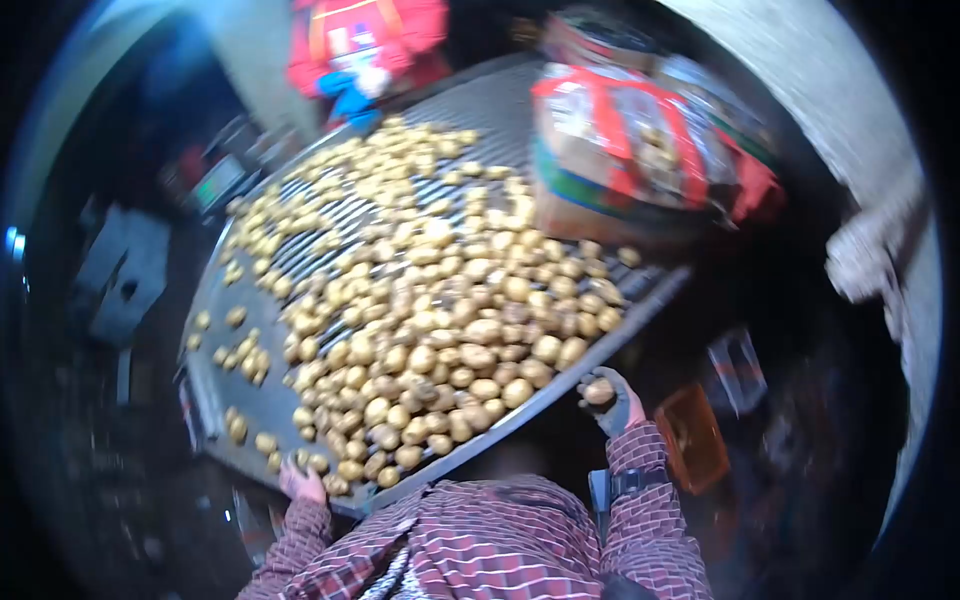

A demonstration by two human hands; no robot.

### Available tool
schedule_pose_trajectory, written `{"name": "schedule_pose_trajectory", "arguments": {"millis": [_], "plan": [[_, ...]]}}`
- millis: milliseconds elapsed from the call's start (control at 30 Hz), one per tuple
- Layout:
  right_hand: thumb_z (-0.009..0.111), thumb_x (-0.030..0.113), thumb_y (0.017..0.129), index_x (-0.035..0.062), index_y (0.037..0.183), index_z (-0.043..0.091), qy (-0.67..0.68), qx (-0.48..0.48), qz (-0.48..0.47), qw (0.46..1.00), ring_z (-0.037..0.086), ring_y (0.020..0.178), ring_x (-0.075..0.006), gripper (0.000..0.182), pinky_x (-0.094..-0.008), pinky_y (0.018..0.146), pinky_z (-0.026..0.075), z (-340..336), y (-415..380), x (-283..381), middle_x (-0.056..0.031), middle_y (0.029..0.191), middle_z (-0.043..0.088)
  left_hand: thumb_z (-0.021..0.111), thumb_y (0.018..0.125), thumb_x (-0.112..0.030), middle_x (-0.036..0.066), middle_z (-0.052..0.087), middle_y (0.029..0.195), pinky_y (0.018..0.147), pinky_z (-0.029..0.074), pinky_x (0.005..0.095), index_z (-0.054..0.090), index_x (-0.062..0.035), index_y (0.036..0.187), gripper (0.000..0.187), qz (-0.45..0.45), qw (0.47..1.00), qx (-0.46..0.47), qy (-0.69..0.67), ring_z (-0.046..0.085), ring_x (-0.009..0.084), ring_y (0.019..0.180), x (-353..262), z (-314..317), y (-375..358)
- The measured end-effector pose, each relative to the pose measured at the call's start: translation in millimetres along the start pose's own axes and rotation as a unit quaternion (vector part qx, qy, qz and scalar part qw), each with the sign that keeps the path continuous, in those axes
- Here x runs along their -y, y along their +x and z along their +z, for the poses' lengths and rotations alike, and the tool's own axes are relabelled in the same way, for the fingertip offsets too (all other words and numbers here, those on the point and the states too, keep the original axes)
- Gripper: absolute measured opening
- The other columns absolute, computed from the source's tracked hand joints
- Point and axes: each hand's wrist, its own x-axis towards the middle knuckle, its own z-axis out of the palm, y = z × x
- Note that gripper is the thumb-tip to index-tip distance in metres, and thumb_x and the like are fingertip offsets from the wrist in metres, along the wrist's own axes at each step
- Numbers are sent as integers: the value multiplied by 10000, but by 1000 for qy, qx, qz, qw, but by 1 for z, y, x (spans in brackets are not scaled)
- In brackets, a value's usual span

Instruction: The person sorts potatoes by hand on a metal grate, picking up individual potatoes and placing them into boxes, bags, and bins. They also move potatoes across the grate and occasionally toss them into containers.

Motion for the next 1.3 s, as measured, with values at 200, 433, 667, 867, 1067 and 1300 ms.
{"name": "schedule_pose_trajectory", "arguments": {"millis": [200, 433, 667, 867, 1067, 1300], "plan": [[579, 232, 905, 13, 1188, 562, -434, 324, 67, 838, 559, 1013, -151, 358, -287, 890, 462, 221, 29, -101, -78, 1080, 623, 476, 895, -125, 123, 555, 1216, 980, 430, 431, 492, -80, 1279, 387, -293, 653, 195, -671, 551, 300, 1096, -81, -81, -1], [631, 255, 892, 9, 1337, 443, -614, 538, 154, 557, 544, 1080, -177, 542, -293, 901, 472, 290, -17, -204, -116, 1223, 565, 519, 948, -321, 113, 632, 1065, 684, 571, 370, 524, -78, 1226, 370, -269, 419, 136, -856, 636, 269, 953, -34, -78, -75], [584, 319, 896, 50, 1213, 583, -702, 522, 99, 474, 596, 1010, -190, 415, -327, 909, 452, 275, 2, -195, -105, 1091, 657, 394, 979, -377, 187, 440, 1308, 1098, 297, 469, 333, -78, 1405, 524, -350, 317, -117, -874, 394, 366, 1270, 200, -86, -83], [634, 307, 855, 58, 1173, 614, -726, 424, -55, 538, 642, 944, -224, 404, -327, 872, 483, 265, 57, -156, -141, 1015, 681, 490, 948, -343, 115, 389, 1430, 1053, 303, 489, 366, -147, 1413, 519, -447, 659, -40, -603, 390, 260, 1296, 132, -21, -41], [702, 302, 737, 67, 1355, 419, -770, 121, -288, 557, 505, 1165, -352, 719, -401, 984, 426, 298, 174, -126, -225, 1325, 453, 549, 879, -60, 278, 403, 1374, 1054, 358, 420, 154, 37, 1441, 694, -443, 800, -154, -375, 443, 366, 1258, 7, 24, -7], [387, 269, 965, 289, 1323, 494, -933, 119, -146, 306, 395, 1252, -378, 375, -553, 971, 404, 373, 221, -182, -68, 1538, 173, 575, 840, -19, 288, 483, 1289, 989, 421, 455, 204, 12, 1427, 695, -477, 830, -129, -259, 508, 402, 1181, 0, 16, -5]]}}
